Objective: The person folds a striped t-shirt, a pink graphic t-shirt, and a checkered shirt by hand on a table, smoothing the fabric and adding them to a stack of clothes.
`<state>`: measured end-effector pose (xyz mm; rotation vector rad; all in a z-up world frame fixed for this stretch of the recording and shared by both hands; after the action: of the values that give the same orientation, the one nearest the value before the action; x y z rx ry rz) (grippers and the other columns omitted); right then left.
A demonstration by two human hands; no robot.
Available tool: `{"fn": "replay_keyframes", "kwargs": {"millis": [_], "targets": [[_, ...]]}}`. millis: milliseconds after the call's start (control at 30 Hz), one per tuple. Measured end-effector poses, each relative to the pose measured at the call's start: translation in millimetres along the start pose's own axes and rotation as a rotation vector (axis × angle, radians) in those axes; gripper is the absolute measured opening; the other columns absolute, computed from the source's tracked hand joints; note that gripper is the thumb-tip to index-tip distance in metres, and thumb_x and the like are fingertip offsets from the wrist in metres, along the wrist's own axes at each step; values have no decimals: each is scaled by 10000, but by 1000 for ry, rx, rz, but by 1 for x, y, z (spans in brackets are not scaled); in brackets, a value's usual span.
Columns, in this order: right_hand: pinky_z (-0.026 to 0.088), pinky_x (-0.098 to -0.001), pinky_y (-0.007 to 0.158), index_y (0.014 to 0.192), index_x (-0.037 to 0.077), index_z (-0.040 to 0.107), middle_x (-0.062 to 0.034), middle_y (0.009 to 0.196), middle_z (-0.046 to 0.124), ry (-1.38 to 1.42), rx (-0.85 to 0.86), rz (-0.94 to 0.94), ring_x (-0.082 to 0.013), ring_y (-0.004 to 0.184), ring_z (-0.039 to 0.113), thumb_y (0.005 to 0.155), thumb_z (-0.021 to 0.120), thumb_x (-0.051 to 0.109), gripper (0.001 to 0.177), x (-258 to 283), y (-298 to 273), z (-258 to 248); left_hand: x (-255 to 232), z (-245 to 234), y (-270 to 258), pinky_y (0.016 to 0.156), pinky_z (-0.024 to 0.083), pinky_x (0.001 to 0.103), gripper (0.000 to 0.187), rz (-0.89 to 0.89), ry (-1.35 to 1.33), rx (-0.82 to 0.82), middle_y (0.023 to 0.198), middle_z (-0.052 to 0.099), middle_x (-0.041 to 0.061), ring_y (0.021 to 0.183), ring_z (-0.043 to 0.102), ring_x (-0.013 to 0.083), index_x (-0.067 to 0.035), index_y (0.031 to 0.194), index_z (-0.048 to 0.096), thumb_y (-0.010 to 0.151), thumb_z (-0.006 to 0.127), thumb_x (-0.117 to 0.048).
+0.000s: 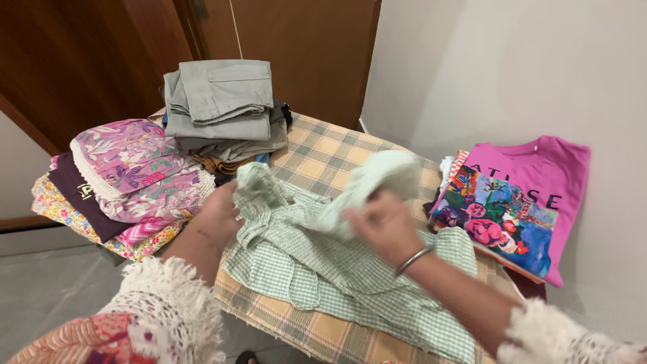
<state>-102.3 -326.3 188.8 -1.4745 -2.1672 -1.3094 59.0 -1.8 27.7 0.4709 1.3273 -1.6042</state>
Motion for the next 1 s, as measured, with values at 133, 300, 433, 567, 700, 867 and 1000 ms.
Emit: {"fn": "replay_keyframes", "kwargs": {"millis": [133,300,433,567,700,867,1000], "targets": [[449,-406,1005,829,100,821,-60,1213,720,-57,852,295,-225,1101,664,890,744,377,294,29,-58,101,-8,37,-5,866,472,396,428,236,345,-34,1110,689,144,983,604,230,-14,1196,659,889,688,-310],[561,-366,901,937,114,791,-76,999,783,13,835,146,-225,937,733,874,727,324,228,30,-71,107,-7,96,-40,894,540,389,418,621,858,-14,1114,728,180,985,703,291,-58,1176,695,850,726,-318],[595,-347,799,964,137,785,-66,892,782,-82,561,451,-207,830,762,851,732,330,231,-40,-54,75,37,148,-90,1021,489,434,432,738,1200,206,1240,677,186,1161,640,353,-97,1179,702,808,762,-311],[595,-347,787,942,105,789,-91,873,783,-172,386,481,-207,798,755,859,724,284,208,-100,-49,36,86,172,-136,1047,486,425,560,686,1336,375,1264,641,204,1208,607,358,-76,1230,644,772,829,-339],[596,-335,835,990,117,767,-67,936,800,-134,330,510,-185,888,762,812,730,209,204,-140,-60,20,111,159,-150,998,501,468,597,502,1550,381,1310,607,164,1197,605,367,-165,1390,549,809,684,-191],[560,-332,921,1101,193,752,-68,1075,767,-275,395,524,-223,1009,736,796,740,198,306,-141,-72,17,97,134,-130,1047,507,450,449,339,1711,311,1319,668,125,1240,633,315,-206,1297,692,866,568,-213],[432,-488,1025,1244,333,695,-12,1276,665,-454,510,502,-246,1208,607,743,768,233,516,-110,-68,28,95,109,-103,1071,477,452,555,194,1681,342,1370,640,184,1270,615,346,-84,1290,689,910,548,-463]]}}
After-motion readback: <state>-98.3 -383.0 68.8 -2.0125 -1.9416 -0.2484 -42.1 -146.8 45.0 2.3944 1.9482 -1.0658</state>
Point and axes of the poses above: each hand's wrist, its own y-axis towards the middle knuckle, its own z-axis out of the palm, x = y × z, the point moved 8 cm from there along y, towards the middle knuckle
